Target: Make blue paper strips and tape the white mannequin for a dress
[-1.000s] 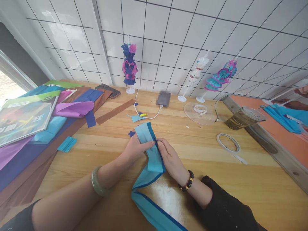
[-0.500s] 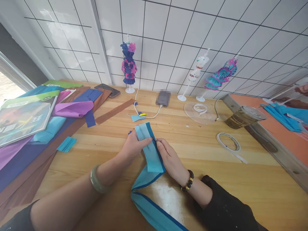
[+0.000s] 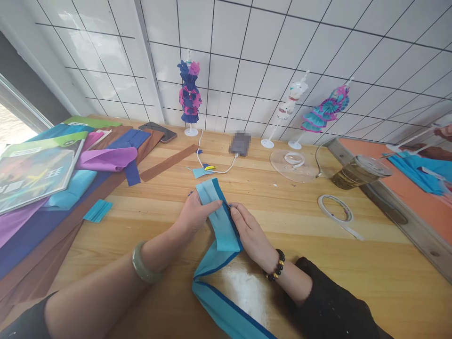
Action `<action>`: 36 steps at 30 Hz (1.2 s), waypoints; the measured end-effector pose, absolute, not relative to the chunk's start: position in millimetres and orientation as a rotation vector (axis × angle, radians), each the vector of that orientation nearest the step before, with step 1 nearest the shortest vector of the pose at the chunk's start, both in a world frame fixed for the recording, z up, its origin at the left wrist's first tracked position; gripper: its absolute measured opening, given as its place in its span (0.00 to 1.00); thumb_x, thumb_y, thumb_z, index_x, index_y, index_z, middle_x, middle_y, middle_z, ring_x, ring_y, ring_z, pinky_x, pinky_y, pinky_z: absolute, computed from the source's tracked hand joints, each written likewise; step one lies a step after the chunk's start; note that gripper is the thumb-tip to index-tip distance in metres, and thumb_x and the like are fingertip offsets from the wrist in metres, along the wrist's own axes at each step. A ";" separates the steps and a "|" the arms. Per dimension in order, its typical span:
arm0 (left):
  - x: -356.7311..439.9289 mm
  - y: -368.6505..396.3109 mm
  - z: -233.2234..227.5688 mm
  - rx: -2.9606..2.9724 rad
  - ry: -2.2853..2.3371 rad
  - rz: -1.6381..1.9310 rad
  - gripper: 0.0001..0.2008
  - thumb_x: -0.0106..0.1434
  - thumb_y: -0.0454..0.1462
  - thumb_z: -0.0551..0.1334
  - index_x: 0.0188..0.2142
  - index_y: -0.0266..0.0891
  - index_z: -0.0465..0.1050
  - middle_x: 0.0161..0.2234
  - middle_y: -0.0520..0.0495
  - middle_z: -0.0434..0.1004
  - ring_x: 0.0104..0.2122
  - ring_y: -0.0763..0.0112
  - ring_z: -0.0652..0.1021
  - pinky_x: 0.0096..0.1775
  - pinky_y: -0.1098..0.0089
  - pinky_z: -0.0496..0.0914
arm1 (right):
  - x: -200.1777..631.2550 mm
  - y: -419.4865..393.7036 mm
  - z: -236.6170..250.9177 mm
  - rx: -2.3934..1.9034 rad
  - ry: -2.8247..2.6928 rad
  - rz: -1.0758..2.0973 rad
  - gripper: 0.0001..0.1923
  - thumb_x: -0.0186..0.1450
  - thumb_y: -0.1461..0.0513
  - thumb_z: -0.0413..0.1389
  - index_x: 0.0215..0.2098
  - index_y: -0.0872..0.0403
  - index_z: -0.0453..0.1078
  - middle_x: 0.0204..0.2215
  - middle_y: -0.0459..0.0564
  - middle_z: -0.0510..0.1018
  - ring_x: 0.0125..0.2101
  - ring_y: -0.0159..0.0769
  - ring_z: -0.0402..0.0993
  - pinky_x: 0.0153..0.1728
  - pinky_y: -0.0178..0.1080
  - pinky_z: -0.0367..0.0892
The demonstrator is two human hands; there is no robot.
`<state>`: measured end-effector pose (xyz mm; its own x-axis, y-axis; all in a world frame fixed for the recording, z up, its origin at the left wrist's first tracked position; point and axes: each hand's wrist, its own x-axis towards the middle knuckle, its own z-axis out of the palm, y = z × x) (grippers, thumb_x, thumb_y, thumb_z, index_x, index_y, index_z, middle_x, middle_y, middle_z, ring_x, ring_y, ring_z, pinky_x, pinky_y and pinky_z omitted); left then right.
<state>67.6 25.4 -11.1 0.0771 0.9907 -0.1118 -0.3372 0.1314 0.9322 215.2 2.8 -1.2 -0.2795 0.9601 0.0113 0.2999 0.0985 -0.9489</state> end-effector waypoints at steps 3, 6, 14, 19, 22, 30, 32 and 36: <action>68.0 25.2 -11.5 0.882 0.949 1.227 0.16 0.47 0.37 0.67 0.37 0.34 0.73 0.37 0.44 0.78 0.38 0.59 0.77 0.42 0.61 0.70 | 214.8 2.8 -0.9 -1.251 -1.685 1.203 0.14 0.67 0.56 0.42 0.41 0.53 0.64 0.36 0.48 0.71 0.37 0.33 0.66 0.40 0.35 0.62; 68.0 24.8 -11.8 0.884 0.924 1.222 0.17 0.48 0.37 0.66 0.39 0.34 0.73 0.39 0.43 0.78 0.40 0.57 0.76 0.44 0.59 0.69 | 213.6 2.6 -0.9 -1.258 -1.684 1.205 0.13 0.67 0.56 0.41 0.41 0.53 0.64 0.36 0.48 0.71 0.37 0.33 0.66 0.40 0.35 0.62; 68.9 23.0 -11.2 0.879 0.919 1.219 0.18 0.49 0.36 0.66 0.40 0.34 0.72 0.39 0.42 0.77 0.40 0.57 0.76 0.43 0.59 0.69 | 213.3 3.9 -0.4 -1.259 -1.682 1.184 0.13 0.67 0.56 0.41 0.40 0.53 0.64 0.35 0.48 0.71 0.37 0.33 0.66 0.41 0.35 0.62; 68.6 22.5 -11.3 0.879 0.922 1.210 0.17 0.49 0.36 0.66 0.39 0.33 0.72 0.38 0.41 0.77 0.38 0.58 0.77 0.42 0.59 0.70 | 214.5 3.3 -1.7 -1.261 -1.683 1.195 0.13 0.67 0.55 0.41 0.40 0.53 0.64 0.34 0.48 0.70 0.37 0.33 0.66 0.40 0.35 0.62; 68.2 22.7 -11.1 0.880 0.931 1.214 0.17 0.49 0.37 0.66 0.40 0.33 0.71 0.36 0.42 0.78 0.37 0.58 0.77 0.41 0.59 0.70 | 214.8 2.1 -2.0 -1.264 -1.658 1.220 0.14 0.67 0.55 0.41 0.40 0.52 0.64 0.32 0.46 0.69 0.36 0.33 0.65 0.40 0.35 0.62; 69.5 23.0 -8.6 0.861 0.951 1.236 0.17 0.49 0.37 0.66 0.39 0.34 0.72 0.36 0.43 0.78 0.39 0.57 0.77 0.42 0.59 0.70 | 215.3 1.4 -1.0 -1.256 -1.672 1.224 0.14 0.67 0.55 0.41 0.41 0.52 0.64 0.33 0.47 0.69 0.38 0.33 0.65 0.41 0.35 0.61; 70.2 22.5 -7.4 0.853 0.945 1.233 0.17 0.48 0.37 0.66 0.39 0.34 0.72 0.37 0.43 0.78 0.39 0.57 0.77 0.42 0.59 0.70 | 214.8 1.8 -0.7 -1.252 -1.679 1.214 0.14 0.67 0.55 0.41 0.41 0.52 0.64 0.34 0.47 0.70 0.38 0.34 0.65 0.41 0.36 0.62; 70.6 21.5 -6.7 0.856 0.945 1.228 0.16 0.48 0.38 0.67 0.37 0.34 0.73 0.35 0.43 0.78 0.38 0.58 0.77 0.41 0.60 0.70 | 213.9 2.3 -0.5 -1.247 -1.686 1.196 0.14 0.67 0.55 0.41 0.42 0.52 0.64 0.34 0.48 0.71 0.37 0.34 0.66 0.40 0.36 0.63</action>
